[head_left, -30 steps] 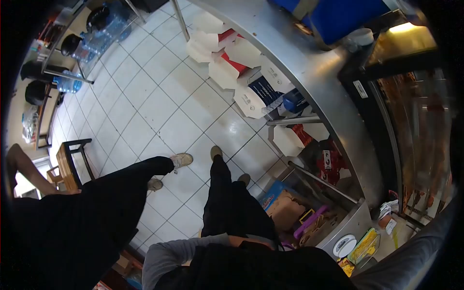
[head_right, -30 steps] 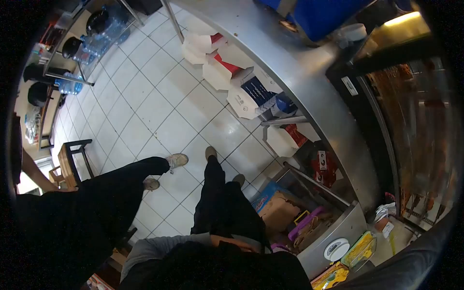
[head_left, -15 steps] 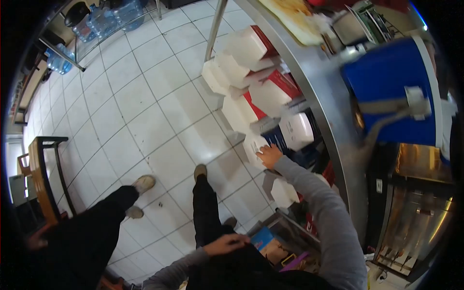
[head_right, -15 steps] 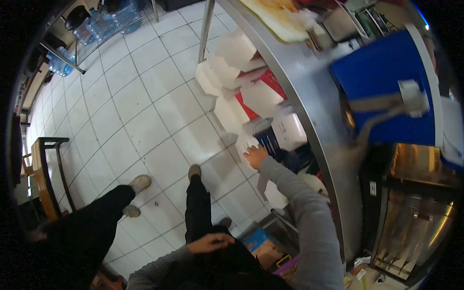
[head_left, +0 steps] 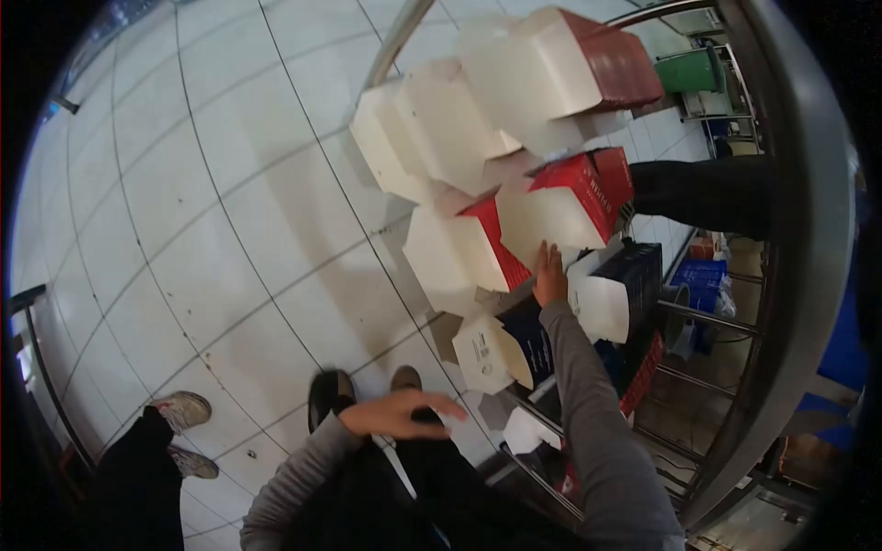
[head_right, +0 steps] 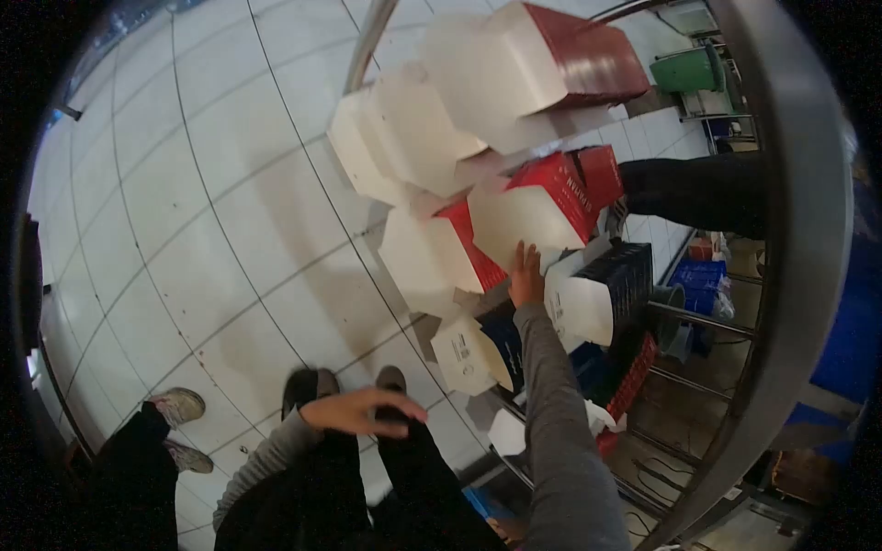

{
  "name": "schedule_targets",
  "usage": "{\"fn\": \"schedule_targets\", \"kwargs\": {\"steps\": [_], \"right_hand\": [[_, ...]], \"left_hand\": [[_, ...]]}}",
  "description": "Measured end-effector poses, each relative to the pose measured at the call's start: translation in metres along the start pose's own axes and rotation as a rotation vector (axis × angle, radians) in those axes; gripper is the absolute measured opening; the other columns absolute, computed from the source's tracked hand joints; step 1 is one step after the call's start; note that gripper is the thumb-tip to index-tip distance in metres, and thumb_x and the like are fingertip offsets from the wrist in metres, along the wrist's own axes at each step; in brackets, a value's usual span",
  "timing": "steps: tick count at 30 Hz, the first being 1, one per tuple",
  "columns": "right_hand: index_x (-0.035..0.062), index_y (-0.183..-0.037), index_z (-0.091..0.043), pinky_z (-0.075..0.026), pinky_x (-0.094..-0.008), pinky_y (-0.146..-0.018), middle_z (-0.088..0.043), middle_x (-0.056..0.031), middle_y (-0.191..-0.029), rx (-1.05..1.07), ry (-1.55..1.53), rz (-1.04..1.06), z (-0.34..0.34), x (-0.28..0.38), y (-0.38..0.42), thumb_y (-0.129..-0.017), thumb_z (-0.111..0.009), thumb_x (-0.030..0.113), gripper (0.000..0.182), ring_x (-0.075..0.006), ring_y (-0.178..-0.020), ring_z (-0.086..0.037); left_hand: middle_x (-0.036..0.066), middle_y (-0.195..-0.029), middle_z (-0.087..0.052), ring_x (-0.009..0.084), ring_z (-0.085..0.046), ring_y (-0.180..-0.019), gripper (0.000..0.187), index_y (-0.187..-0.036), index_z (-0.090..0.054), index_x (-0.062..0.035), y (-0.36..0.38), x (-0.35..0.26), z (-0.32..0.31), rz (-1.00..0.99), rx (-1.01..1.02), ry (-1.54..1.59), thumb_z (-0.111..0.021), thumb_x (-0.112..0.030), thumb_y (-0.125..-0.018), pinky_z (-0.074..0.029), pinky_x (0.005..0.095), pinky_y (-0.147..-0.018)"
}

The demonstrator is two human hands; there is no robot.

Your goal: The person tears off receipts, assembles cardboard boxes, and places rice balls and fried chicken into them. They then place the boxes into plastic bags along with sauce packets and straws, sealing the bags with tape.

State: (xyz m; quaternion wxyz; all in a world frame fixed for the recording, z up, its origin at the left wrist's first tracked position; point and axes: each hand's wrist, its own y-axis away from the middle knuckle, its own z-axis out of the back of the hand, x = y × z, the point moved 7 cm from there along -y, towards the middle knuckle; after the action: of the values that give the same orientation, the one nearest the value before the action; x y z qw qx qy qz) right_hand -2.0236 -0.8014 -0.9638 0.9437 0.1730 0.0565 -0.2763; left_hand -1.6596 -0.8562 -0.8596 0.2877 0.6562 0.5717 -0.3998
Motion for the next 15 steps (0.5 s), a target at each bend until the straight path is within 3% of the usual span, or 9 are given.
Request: {"fn": "schedule_targets", "kwargs": {"steps": [4,5,6,8,9,11,12,14,15], "right_hand": [[0.0078,-0.135,-0.041,-0.051,-0.0418,-0.078,-0.055,-0.0282,-0.116,-0.049,-0.218,0.072,0.040,-0.027,0.009,-0.074,-0.057,-0.005,0.064,-0.0372,-0.104,-0.058],[0.0071,-0.125,-0.052,-0.051,-0.0435,-0.068,-0.062,-0.0265,-0.094,-0.124,-0.243,0.029,0.076,-0.025,0.017,-0.075,-0.051,-0.007,0.052,-0.0381,-0.081,-0.063],[0.0042,-0.121,-0.055,-0.049,-0.0443,-0.061,-0.061,-0.0284,-0.088,-0.228,-0.299,0.057,0.106,-0.025,0.024,-0.080,-0.049,-0.005,0.043,-0.0401,-0.073,-0.061],[-0.0006,-0.116,-0.057,-0.051,-0.0374,-0.063,-0.064,-0.0237,-0.088,-0.154,-0.404,-0.058,0.158,-0.027,0.038,-0.085,-0.050,0.000,0.031,-0.0325,-0.074,-0.066],[-0.0019,-0.115,-0.057,-0.050,-0.0351,-0.066,-0.065,-0.0207,-0.089,-0.131,-0.589,-0.025,0.170,-0.022,0.048,-0.087,-0.051,0.003,0.029,-0.0279,-0.075,-0.065],[-0.0044,-0.114,-0.056,-0.049,-0.0305,-0.070,-0.067,-0.0146,-0.091,-0.083,-0.951,0.046,0.187,-0.009,0.067,-0.090,-0.054,0.008,0.027,-0.0186,-0.079,-0.065],[-0.0063,-0.114,-0.055,-0.047,-0.0270,-0.078,-0.065,-0.0086,-0.099,0.037,-1.023,0.002,0.182,-0.003,0.071,-0.091,-0.056,0.011,0.029,-0.0115,-0.090,-0.058],[-0.0053,-0.115,-0.056,-0.047,-0.0265,-0.081,-0.064,-0.0101,-0.104,0.075,-1.119,-0.007,0.168,0.002,0.076,-0.092,-0.056,0.010,0.028,-0.0117,-0.093,-0.058],[-0.0051,-0.115,-0.056,-0.047,-0.0266,-0.081,-0.064,-0.0102,-0.105,0.079,-1.188,-0.031,0.162,0.002,0.077,-0.092,-0.056,0.010,0.028,-0.0118,-0.093,-0.058]], "left_hand": [[0.008,-0.118,-0.058,0.0196,-0.055,-0.108,0.031,-0.118,-0.054,-0.0037,-0.028,0.052,0.050,0.215,-0.511,-0.071,-0.061,-0.011,-0.088,-0.042,0.0345,-0.096],[0.008,-0.118,-0.057,0.0199,-0.055,-0.107,0.032,-0.117,-0.053,-0.0031,-0.040,0.050,0.063,0.261,-0.611,-0.091,-0.062,-0.012,-0.088,-0.042,0.0353,-0.096],[0.010,-0.122,-0.054,0.0207,-0.053,-0.111,0.039,-0.122,-0.049,-0.0040,-0.057,0.050,0.070,0.202,-0.668,0.073,-0.063,-0.016,-0.087,-0.041,0.0371,-0.097],[0.015,-0.132,-0.045,0.0218,-0.047,-0.118,0.059,-0.135,-0.036,-0.0058,-0.096,0.042,0.081,0.104,-0.797,0.203,-0.065,-0.023,-0.086,-0.039,0.0380,-0.099],[0.017,-0.137,-0.039,0.0221,-0.045,-0.121,0.073,-0.143,-0.026,-0.0068,-0.118,0.033,0.083,0.068,-0.871,0.167,-0.067,-0.026,-0.086,-0.038,0.0372,-0.100],[0.021,-0.146,-0.023,0.0250,-0.034,-0.131,0.094,-0.147,-0.003,-0.0048,-0.181,-0.006,0.073,-0.194,-0.841,0.501,-0.068,-0.029,-0.084,-0.034,0.0353,-0.103],[0.022,-0.149,-0.013,0.0282,-0.025,-0.135,0.102,-0.147,0.004,-0.0014,-0.197,-0.010,0.076,-0.175,-0.851,0.364,-0.070,-0.032,-0.082,-0.029,0.0344,-0.106],[0.030,-0.147,-0.010,0.0377,-0.013,-0.138,0.104,-0.146,0.005,-0.0007,-0.219,-0.017,0.062,-0.137,-0.825,0.396,-0.069,-0.037,-0.082,-0.019,0.0411,-0.110],[0.035,-0.144,-0.012,0.0433,-0.014,-0.136,0.105,-0.146,0.007,-0.0018,-0.227,-0.003,0.061,-0.061,-0.943,0.156,-0.068,-0.039,-0.081,-0.018,0.0443,-0.110]]}}
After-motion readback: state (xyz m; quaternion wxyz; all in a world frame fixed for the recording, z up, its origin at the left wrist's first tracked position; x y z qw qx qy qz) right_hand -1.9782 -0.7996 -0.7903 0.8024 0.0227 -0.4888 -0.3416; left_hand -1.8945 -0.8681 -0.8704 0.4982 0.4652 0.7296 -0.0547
